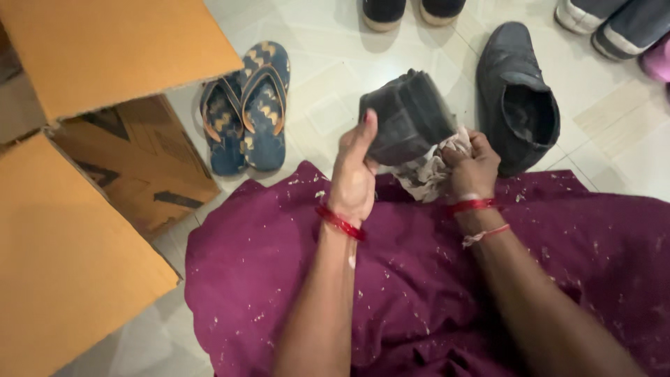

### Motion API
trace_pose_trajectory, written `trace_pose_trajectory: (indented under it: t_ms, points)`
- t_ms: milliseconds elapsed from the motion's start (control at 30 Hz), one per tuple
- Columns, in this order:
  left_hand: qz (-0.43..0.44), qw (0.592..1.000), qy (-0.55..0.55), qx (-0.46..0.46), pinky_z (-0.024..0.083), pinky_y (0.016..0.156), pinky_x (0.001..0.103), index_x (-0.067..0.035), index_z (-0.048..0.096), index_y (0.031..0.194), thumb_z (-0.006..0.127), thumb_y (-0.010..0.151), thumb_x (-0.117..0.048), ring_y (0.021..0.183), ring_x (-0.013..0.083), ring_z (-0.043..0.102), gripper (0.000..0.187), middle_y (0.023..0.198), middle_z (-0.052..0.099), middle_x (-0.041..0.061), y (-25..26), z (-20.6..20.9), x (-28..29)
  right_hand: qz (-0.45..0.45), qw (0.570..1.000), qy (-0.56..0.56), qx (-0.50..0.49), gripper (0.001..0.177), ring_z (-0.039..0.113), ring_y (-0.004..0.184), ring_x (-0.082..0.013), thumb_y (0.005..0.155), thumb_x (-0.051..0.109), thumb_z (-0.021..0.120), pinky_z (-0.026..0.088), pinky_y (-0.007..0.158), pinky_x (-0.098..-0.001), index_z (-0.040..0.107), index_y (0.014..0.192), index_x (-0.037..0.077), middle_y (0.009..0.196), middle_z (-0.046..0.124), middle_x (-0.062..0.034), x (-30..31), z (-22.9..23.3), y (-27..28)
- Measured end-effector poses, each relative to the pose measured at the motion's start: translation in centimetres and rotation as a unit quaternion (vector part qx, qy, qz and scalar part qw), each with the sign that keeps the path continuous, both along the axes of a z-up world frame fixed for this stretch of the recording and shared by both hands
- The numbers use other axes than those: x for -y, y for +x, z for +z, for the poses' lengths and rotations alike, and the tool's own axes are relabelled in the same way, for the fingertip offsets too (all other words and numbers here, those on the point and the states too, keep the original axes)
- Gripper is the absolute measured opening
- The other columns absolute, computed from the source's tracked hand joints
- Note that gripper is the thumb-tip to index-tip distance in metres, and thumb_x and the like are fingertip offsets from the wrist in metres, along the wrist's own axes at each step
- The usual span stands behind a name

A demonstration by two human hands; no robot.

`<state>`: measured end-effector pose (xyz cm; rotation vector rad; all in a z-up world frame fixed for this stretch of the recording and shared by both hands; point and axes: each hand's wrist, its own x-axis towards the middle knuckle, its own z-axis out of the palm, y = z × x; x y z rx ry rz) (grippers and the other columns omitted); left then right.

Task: The person sits on the floor and wipes a dark slip-on shoe with a cloth, rotating it to clean the upper, sides, and sole. The person then picks up the matching shoe and continues wiping it in the same manner.

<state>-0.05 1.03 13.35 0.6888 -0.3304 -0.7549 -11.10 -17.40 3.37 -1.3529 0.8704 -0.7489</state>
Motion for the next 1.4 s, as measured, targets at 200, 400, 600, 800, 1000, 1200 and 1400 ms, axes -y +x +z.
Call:
trace_pose_trajectory:
  t_ms: [200, 400, 600, 800, 1000, 1200, 1400]
  points:
    - [0.065, 0.996, 0.034, 0.058, 0.047, 0.108, 0.033, -0.004, 0.074, 0.107, 0.075, 0.1, -0.032, 0.105, 0.0141, 0.069, 0.029, 0.109, 0.076, 0.005, -2.1, 0.1, 0.7, -0.063, 0.997, 0.034, 0.011, 0.02, 0.068, 0.074, -0.01, 0.09, -0.004, 0.061, 0.061, 0.064, -0.0264, 0.063, 0.105, 0.01, 0.091, 0.069, 0.0002, 0.6, 6.9, -1.6]
    - [0.043, 0.996, 0.042, 0.061, 0.048, 0.106, 0.032, -0.003, 0.074, 0.111, 0.073, 0.099, -0.027, 0.1, 0.012, 0.068, 0.026, 0.105, 0.076, 0.004, -2.9, -1.1, 1.5, -0.025, 0.963, -0.261, 0.068, 0.01, 0.067, 0.077, -0.0122, 0.105, 0.003, 0.057, 0.058, 0.067, -0.029, 0.064, 0.112, 0.004, 0.096, 0.069, -0.0042, -3.0, 15.9, -4.0]
    - [0.025, 0.999, 0.027, -0.004, 0.052, 0.075, 0.027, -0.005, 0.071, 0.101, 0.052, 0.107, -0.048, 0.081, 0.011, 0.063, 0.047, 0.092, 0.069, 0.001, -4.3, -1.3, 2.6, 0.017, 0.69, -0.721, -0.061, 0.011, 0.055, 0.125, -0.0241, 0.1, 0.007, 0.066, 0.049, 0.101, -0.0467, 0.076, 0.099, 0.011, 0.119, 0.073, -0.0116, -10.1, 14.3, -3.3]
    - [0.029, 0.889, 0.321, 0.326, 0.038, 0.06, 0.035, 0.005, 0.059, 0.085, 0.04, 0.113, -0.05, 0.064, 0.016, 0.045, 0.065, 0.069, 0.047, 0.008, -5.1, -1.7, 1.9, 0.132, 0.873, -0.408, -0.234, 0.027, 0.057, 0.112, -0.0269, 0.099, 0.003, 0.063, 0.052, 0.087, -0.0392, 0.077, 0.121, 0.011, 0.124, 0.074, -0.0098, -6.3, 16.7, -2.1]
    - [0.092, 0.935, 0.218, 0.264, 0.048, 0.074, 0.028, 0.003, 0.064, 0.094, 0.049, 0.109, -0.042, 0.08, 0.0068, 0.055, 0.05, 0.083, 0.063, -0.004, -3.8, 0.0, 1.0, 0.227, 0.948, -0.197, -0.107, 0.027, 0.066, 0.098, -0.0172, 0.1, 0.004, 0.063, 0.056, 0.083, -0.0291, 0.075, 0.121, 0.017, 0.114, 0.076, -0.0013, -3.3, 14.9, -2.3]
    - [0.094, 0.98, 0.135, 0.114, 0.032, 0.063, 0.026, -0.005, 0.051, 0.077, 0.057, 0.114, -0.025, 0.071, 0.0048, 0.035, 0.043, 0.077, 0.041, -0.008, -2.0, -2.2, -0.6, 0.174, 0.82, -0.539, -0.081, 0.036, 0.059, 0.099, -0.0218, 0.092, -0.008, 0.061, 0.05, 0.074, -0.0335, 0.08, 0.109, 0.017, 0.121, 0.076, -0.0053, -8.5, 13.7, -4.5]
    - [0.061, 0.988, 0.092, 0.112, 0.034, 0.069, 0.025, -0.008, 0.046, 0.075, 0.059, 0.112, -0.023, 0.074, 0.0046, 0.038, 0.042, 0.076, 0.044, -0.008, -2.3, -4.1, 0.2, 0.26, 0.915, -0.292, -0.094, 0.026, 0.065, 0.107, -0.0187, 0.093, -0.003, 0.064, 0.056, 0.091, -0.0334, 0.078, 0.11, 0.012, 0.125, 0.073, -0.0045, -3.5, 14.7, -0.3]
